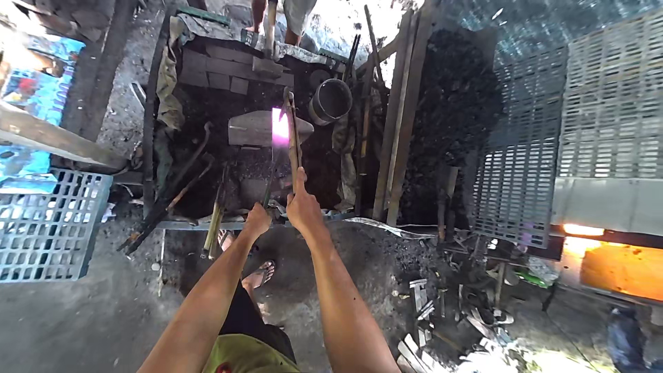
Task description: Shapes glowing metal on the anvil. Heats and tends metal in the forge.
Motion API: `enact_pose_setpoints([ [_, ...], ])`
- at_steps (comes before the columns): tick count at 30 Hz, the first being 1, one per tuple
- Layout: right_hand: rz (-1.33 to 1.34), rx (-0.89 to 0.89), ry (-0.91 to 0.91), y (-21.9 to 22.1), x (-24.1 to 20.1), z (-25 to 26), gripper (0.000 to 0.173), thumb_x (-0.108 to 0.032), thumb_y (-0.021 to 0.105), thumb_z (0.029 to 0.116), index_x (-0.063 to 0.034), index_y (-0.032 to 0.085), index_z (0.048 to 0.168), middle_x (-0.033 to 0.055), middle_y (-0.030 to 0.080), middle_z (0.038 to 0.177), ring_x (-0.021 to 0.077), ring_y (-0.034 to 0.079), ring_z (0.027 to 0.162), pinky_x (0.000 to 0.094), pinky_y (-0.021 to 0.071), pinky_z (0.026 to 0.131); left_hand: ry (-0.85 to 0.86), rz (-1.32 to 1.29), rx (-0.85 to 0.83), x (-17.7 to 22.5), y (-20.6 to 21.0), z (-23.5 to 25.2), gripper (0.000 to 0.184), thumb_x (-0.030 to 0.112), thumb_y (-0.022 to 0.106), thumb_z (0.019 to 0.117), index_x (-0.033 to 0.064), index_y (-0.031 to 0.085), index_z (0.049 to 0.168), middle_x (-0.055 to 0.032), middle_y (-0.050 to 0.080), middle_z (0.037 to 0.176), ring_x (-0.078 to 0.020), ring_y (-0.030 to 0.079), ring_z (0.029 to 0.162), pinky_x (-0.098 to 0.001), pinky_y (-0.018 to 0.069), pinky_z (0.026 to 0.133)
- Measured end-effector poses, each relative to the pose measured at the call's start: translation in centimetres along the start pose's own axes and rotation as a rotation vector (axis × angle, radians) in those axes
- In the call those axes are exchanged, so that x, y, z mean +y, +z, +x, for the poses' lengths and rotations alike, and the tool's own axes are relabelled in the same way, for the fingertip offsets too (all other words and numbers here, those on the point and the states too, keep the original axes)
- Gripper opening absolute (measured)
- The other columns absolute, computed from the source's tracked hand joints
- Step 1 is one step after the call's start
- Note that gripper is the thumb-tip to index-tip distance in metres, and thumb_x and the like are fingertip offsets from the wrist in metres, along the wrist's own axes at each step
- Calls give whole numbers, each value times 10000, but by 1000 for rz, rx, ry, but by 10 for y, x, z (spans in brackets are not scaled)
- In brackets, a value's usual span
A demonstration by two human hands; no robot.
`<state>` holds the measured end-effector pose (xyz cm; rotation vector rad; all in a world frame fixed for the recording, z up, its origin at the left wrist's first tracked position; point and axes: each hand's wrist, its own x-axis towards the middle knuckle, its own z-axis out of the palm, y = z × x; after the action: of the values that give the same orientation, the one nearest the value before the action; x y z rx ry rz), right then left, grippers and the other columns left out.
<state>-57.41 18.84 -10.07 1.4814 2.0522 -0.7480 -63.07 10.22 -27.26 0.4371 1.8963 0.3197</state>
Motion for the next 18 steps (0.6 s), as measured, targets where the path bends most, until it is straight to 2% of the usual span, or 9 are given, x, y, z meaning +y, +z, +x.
enact_pose_setpoints([
  [7,4,6,8,9,2,1,729,-291,398,1102,-329,-75,1657,131,723,1139,305,715,1054,486,570,912,0,16,8,-1,2,3,540,156,625,928,-2,447,1413,-238,643,1261,-377,658,1172,-567,539,964],
  [13,18,23,-1,15,7,1,734,-277,414,1093,-332,-50,1659,124,728,1115,300,722,1030,483,576,894,-13,17,-1,1,2,0,538,171,617,941,0,444,1420,-246,637,1274,-378,654,1182,-569,537,968],
  [15,18,10,-13,7,6,-1,733,-272,414,1094,-314,-47,1662,138,724,1110,300,721,1017,479,576,893,-9,13,-5,2,0,-3,550,163,617,944,-4,436,1436,-252,630,1287,-391,647,1189,-573,535,972],
  [17,7,-36,-16,-18,0,-2,763,-268,419,1097,-294,-98,1657,169,705,1138,308,716,1002,478,573,895,1,4,-8,4,-3,-3,538,152,617,943,-7,441,1425,-253,629,1285,-389,649,1187,-577,533,971],
  [18,17,-50,-17,-32,-1,0,774,-270,430,1097,-290,-106,1655,189,693,1148,310,719,965,477,581,864,6,2,-7,5,-4,-2,532,148,622,940,-11,447,1417,-253,632,1275,-389,652,1179,-578,533,969],
])
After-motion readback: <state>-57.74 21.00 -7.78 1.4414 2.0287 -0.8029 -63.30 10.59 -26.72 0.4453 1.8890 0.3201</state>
